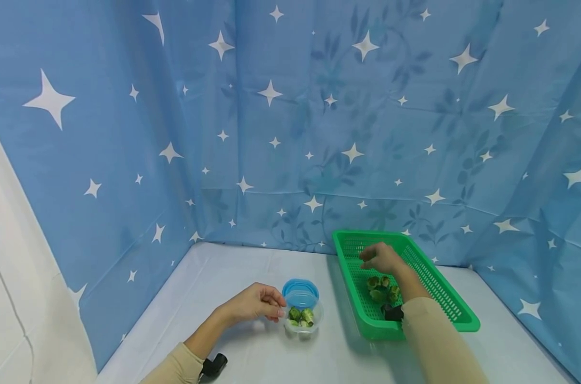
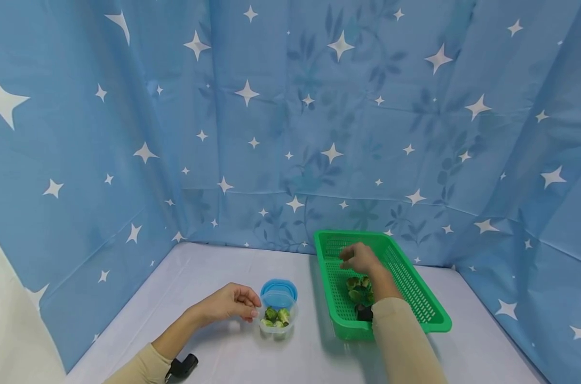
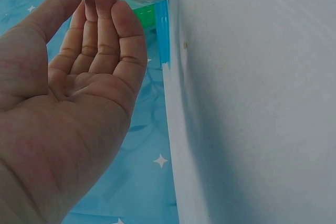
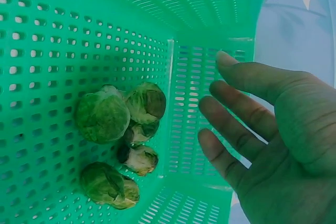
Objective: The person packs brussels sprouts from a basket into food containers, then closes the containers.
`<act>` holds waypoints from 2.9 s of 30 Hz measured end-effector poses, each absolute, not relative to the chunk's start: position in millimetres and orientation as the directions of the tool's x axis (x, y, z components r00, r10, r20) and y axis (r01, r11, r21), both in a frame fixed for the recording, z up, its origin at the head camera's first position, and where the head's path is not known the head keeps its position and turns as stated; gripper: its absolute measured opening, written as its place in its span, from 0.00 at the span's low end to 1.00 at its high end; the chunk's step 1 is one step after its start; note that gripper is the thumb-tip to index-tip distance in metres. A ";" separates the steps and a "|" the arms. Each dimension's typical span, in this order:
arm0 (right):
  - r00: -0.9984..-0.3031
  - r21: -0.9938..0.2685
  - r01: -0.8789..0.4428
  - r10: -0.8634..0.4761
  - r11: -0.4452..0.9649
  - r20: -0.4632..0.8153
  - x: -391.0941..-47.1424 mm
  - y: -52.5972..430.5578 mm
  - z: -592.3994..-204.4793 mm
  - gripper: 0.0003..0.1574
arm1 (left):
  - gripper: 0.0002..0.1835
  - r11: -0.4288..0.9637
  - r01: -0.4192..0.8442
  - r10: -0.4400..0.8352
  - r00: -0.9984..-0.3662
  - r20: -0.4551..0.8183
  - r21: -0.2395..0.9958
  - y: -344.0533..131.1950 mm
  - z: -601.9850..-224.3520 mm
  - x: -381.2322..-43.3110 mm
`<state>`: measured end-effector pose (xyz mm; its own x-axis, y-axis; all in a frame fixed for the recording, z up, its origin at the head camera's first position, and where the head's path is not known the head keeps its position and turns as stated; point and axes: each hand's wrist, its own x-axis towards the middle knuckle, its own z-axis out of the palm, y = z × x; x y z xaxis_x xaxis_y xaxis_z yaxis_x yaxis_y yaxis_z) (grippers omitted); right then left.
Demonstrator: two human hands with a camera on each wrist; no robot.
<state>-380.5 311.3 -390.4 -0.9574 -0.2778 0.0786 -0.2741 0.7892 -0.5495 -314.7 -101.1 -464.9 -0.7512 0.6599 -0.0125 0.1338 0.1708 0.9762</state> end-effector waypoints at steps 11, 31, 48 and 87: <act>-0.947 -0.547 -0.242 -0.317 0.801 -0.045 -374.0 312.7 -390.8 0.25 | 0.14 0.173 0.131 0.656 -0.755 -0.015 0.976 -100.8 -462.8 -312.7; -0.961 -0.511 -0.125 -0.233 0.851 -0.152 -372.6 315.8 -394.6 0.13 | 0.13 0.174 0.138 0.658 -0.753 -0.010 0.975 -100.6 -462.7 -312.8; -0.963 -0.476 -0.148 -0.236 0.867 -0.131 -376.2 320.0 -400.0 0.14 | 0.15 0.176 0.137 0.650 -0.760 -0.010 0.975 -100.6 -461.6 -310.7; -0.910 -0.482 -0.413 -0.371 0.773 0.185 -374.5 271.4 -350.9 0.15 | 0.14 0.174 0.139 0.653 -0.757 -0.009 0.975 -101.1 -463.5 -313.8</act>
